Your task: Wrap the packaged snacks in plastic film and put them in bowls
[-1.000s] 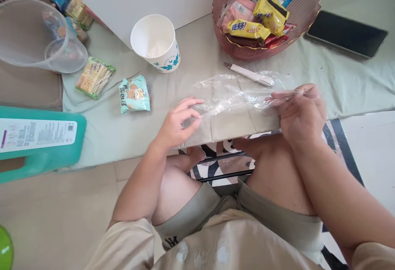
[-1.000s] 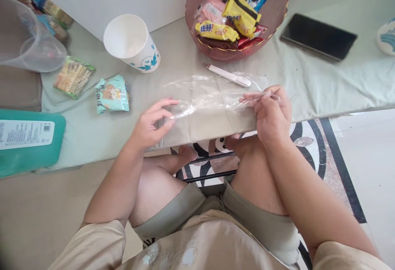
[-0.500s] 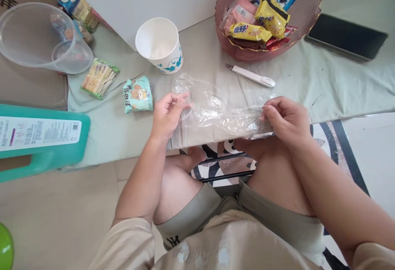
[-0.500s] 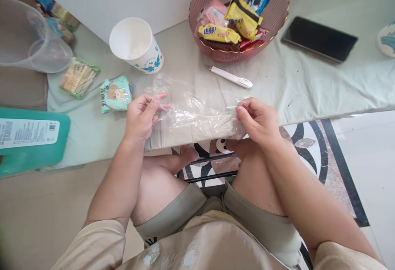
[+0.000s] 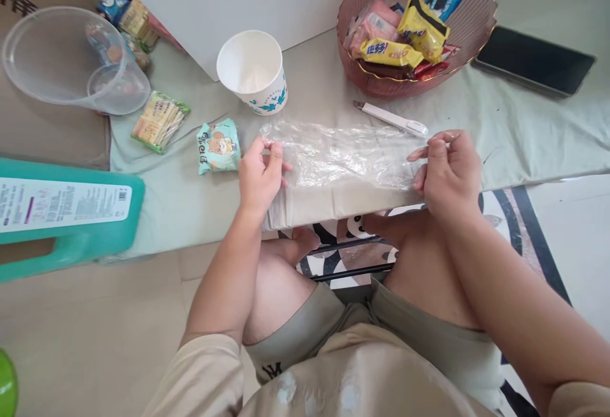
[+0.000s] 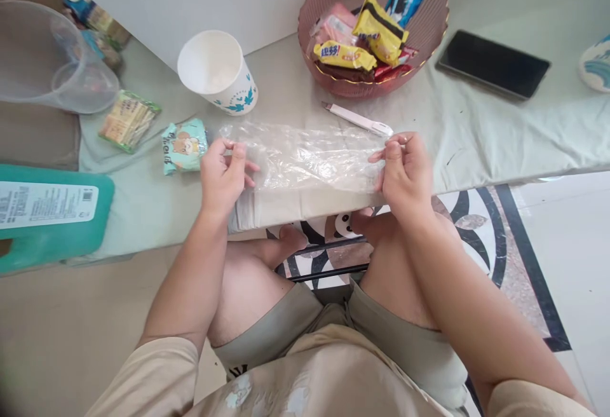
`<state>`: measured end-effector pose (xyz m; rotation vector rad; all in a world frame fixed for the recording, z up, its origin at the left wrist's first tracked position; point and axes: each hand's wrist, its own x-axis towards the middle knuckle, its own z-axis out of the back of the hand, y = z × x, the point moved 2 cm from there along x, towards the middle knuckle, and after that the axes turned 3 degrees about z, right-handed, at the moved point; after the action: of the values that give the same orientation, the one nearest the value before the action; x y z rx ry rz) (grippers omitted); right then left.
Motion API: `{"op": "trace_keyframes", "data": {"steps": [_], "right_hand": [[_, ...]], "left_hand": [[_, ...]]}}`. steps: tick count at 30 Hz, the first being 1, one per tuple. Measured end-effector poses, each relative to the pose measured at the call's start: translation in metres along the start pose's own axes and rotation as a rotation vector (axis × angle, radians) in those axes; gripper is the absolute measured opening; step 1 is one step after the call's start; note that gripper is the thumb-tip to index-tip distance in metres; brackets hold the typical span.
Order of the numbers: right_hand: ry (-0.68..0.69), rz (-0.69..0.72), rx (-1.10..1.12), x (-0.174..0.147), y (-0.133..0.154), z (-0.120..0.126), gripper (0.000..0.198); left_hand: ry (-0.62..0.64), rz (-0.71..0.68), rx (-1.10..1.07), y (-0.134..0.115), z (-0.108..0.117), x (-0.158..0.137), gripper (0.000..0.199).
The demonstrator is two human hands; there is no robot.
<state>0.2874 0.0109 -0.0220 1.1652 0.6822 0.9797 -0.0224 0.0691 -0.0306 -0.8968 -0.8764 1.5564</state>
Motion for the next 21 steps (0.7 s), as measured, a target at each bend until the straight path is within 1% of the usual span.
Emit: {"op": "trace_keyframes", "data": {"steps": [2, 4, 7, 9, 12, 14, 17, 19, 21], "right_hand": [[0.042, -0.027, -0.109, 0.003, 0.004, 0.003, 0.029], [0.053, -0.055, -0.197, 0.007, 0.009, 0.007, 0.021], [0.053, -0.081, -0.291, 0.01, 0.013, 0.01, 0.013], [0.05, -0.084, -0.353, 0.01, 0.014, 0.01, 0.011], [0.034, -0.118, -0.392, 0.01, 0.013, 0.009, 0.015], [0.036, -0.133, -0.41, 0.011, 0.013, 0.01, 0.027], [0.071, -0.1, -0.474, 0.015, 0.013, 0.011, 0.043], [0.078, -0.057, -0.518, 0.018, 0.012, 0.011, 0.043], [0.064, -0.003, -0.55, 0.02, 0.009, 0.011, 0.038]], "left_hand": [[0.011, -0.027, 0.026, -0.002, 0.0, 0.002, 0.038], [0.047, -0.029, 0.014, -0.005, -0.001, 0.004, 0.037], [0.095, -0.003, 0.016, -0.01, -0.004, 0.005, 0.032], [0.1, 0.003, 0.067, -0.011, -0.005, 0.005, 0.028], [0.07, -0.025, 0.177, -0.012, -0.004, 0.005, 0.026], [0.031, -0.06, 0.247, -0.012, -0.003, 0.006, 0.026], [-0.051, -0.093, 0.365, -0.013, -0.002, 0.01, 0.025], [-0.091, -0.095, 0.451, -0.015, -0.003, 0.013, 0.024], [-0.107, -0.079, 0.53, -0.019, -0.006, 0.015, 0.023]]}}
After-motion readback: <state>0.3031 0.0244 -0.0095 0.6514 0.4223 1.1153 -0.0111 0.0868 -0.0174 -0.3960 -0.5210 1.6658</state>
